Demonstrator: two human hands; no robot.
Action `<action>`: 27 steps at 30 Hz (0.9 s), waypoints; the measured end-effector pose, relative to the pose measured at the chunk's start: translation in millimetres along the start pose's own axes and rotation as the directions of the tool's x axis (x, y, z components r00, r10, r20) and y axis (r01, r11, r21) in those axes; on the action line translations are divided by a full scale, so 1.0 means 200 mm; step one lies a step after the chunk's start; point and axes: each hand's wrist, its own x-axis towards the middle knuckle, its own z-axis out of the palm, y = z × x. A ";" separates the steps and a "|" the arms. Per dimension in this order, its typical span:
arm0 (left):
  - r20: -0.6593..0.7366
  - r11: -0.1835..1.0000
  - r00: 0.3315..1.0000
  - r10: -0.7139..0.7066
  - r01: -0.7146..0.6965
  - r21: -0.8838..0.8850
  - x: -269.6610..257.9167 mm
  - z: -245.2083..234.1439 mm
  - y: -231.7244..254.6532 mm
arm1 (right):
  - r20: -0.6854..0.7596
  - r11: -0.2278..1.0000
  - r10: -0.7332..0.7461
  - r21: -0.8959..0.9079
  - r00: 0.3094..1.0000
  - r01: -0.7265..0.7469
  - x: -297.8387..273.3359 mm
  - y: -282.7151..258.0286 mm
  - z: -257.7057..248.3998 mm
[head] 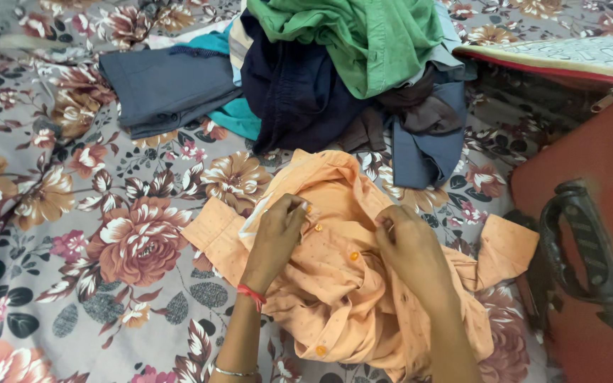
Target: The person folds a shirt on a bed and packs it into a suitcase.
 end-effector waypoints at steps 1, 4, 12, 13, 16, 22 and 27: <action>-0.011 1.000 1.000 -0.001 0.001 0.023 0.00 0.00 -0.01 | 0.006 1.000 0.018 0.023 1.000 -0.018 -0.01 -0.01 -0.02; 0.007 1.000 1.000 -0.025 0.025 0.010 -0.01 0.00 -0.05 | 0.095 1.000 -0.016 -0.015 0.995 0.017 -0.10 -0.04 -0.17; 0.044 0.994 0.997 -0.060 0.064 -0.094 -0.03 -0.02 -0.13 | 0.612 0.991 -0.114 0.010 0.783 0.137 -0.20 -0.17 -0.18; 0.042 0.992 0.997 -0.064 0.068 -0.108 -0.03 -0.03 -0.12 | 0.632 0.997 -0.001 -0.057 0.775 0.048 -0.16 -0.21 -0.14; 0.043 0.991 0.995 -0.090 0.094 -0.099 -0.03 -0.06 -0.10 | 0.472 0.994 -0.108 0.076 0.875 0.082 -0.08 -0.26 -0.08; 0.058 0.986 0.991 -0.120 0.126 -0.106 -0.03 -0.08 -0.08 | 0.537 0.949 0.282 -0.032 0.795 -0.315 0.26 -0.10 0.06; 0.052 0.988 0.989 -0.135 0.139 -0.065 -0.01 -0.10 -0.05 | 0.506 0.993 -0.097 -0.005 0.857 0.115 0.64 0.06 0.27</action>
